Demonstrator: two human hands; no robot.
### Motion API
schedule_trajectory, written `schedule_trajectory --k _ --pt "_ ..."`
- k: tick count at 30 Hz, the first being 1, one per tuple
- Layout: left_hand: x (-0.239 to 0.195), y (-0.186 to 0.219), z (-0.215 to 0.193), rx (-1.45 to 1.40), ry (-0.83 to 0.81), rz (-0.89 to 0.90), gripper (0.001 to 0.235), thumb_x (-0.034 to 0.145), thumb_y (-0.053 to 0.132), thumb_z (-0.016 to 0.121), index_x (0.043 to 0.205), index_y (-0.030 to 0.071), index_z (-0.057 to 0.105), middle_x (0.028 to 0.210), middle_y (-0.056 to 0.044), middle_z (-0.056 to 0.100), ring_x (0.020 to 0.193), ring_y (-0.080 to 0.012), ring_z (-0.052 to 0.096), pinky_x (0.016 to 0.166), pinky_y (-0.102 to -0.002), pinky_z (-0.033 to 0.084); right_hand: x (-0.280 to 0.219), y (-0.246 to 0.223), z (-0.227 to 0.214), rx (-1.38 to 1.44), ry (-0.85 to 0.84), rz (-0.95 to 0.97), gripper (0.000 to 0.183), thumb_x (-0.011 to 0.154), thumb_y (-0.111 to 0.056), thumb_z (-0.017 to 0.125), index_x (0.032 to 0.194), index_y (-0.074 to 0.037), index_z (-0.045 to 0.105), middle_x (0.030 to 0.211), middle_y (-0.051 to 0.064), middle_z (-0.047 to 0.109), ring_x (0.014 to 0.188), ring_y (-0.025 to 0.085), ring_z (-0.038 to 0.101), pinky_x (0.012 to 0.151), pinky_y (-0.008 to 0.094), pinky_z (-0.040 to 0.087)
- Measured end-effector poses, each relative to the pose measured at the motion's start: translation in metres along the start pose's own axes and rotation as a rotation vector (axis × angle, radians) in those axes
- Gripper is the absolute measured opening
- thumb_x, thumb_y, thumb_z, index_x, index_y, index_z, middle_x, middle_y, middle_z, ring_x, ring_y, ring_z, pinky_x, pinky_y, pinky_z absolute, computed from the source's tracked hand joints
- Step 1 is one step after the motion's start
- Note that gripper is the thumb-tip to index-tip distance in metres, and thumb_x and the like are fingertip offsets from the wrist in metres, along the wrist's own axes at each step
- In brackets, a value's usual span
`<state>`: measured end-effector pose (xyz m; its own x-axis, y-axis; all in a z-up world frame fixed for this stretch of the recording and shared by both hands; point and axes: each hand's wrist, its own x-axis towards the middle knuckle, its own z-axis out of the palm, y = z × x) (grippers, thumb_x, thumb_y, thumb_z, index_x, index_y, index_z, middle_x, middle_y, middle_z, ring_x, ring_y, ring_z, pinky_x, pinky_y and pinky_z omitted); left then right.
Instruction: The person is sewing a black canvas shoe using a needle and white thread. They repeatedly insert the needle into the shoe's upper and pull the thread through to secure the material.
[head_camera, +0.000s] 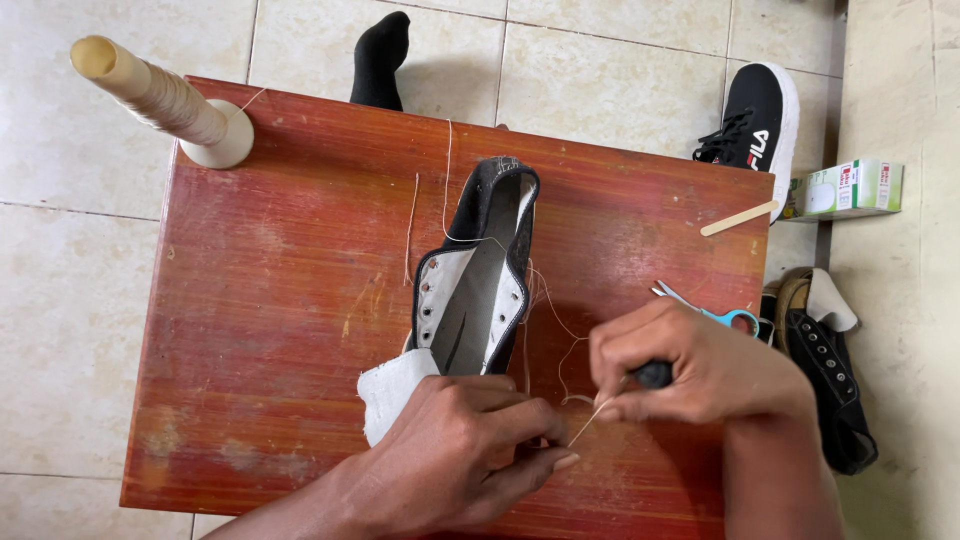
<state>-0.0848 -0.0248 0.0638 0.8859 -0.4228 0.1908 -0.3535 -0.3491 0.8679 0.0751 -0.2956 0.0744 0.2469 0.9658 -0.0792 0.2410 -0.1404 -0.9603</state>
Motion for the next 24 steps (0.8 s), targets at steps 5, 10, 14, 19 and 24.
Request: schedule_trajectory --k 5,10,14,19,24 --pt "-0.005 0.007 -0.011 -0.196 -0.202 0.122 0.02 0.126 0.026 0.07 0.113 0.013 0.077 0.099 -0.005 0.081 0.085 -0.0298 0.079 0.08 -0.042 0.06 -0.018 0.035 -0.007 -0.346 0.215 0.383 0.048 0.1 -0.039 0.1 0.074 -0.014 0.069 0.071 -0.003 0.069 0.066 0.011 0.062 0.066 0.033 0.049" --pt "-0.013 0.003 -0.005 -0.25 -0.454 0.267 0.021 0.127 0.013 0.065 0.109 0.003 0.072 0.111 -0.013 0.081 0.093 -0.0362 0.078 0.072 -0.048 0.052 -0.015 0.047 -0.004 -0.579 0.091 0.538 0.055 0.101 -0.06 0.096 0.08 -0.018 0.069 0.074 0.002 0.074 0.069 0.024 0.07 0.073 0.043 0.05" --pt "-0.009 0.005 -0.01 -0.023 -0.309 0.247 0.026 0.118 0.031 0.071 0.111 0.008 0.079 0.124 -0.01 0.083 0.098 -0.0338 0.083 0.065 -0.049 0.058 -0.02 0.039 -0.007 -0.546 -0.053 0.605 0.047 0.088 -0.063 0.105 0.105 -0.024 0.085 0.106 -0.007 0.092 0.098 0.018 0.086 0.088 0.041 0.061" --pt "0.018 -0.008 -0.05 0.422 0.284 0.065 0.012 0.109 0.023 0.093 0.104 0.02 0.083 0.098 0.003 0.084 0.084 -0.0178 0.073 0.054 -0.038 0.052 0.007 0.026 0.006 -0.318 0.4 0.703 0.042 0.091 -0.049 0.098 0.126 -0.027 0.101 0.113 -0.003 0.103 0.094 0.01 0.091 0.09 0.029 0.067" --pt "0.042 -0.064 -0.047 0.779 0.274 -0.153 0.019 0.106 0.031 0.091 0.125 0.027 0.092 0.135 0.002 0.074 0.118 -0.0339 0.064 0.088 -0.053 0.058 0.03 0.076 0.025 -0.754 0.554 0.342 0.024 0.092 -0.018 0.099 0.111 -0.015 0.085 0.089 0.002 0.079 0.075 0.027 0.073 0.069 0.046 0.054"
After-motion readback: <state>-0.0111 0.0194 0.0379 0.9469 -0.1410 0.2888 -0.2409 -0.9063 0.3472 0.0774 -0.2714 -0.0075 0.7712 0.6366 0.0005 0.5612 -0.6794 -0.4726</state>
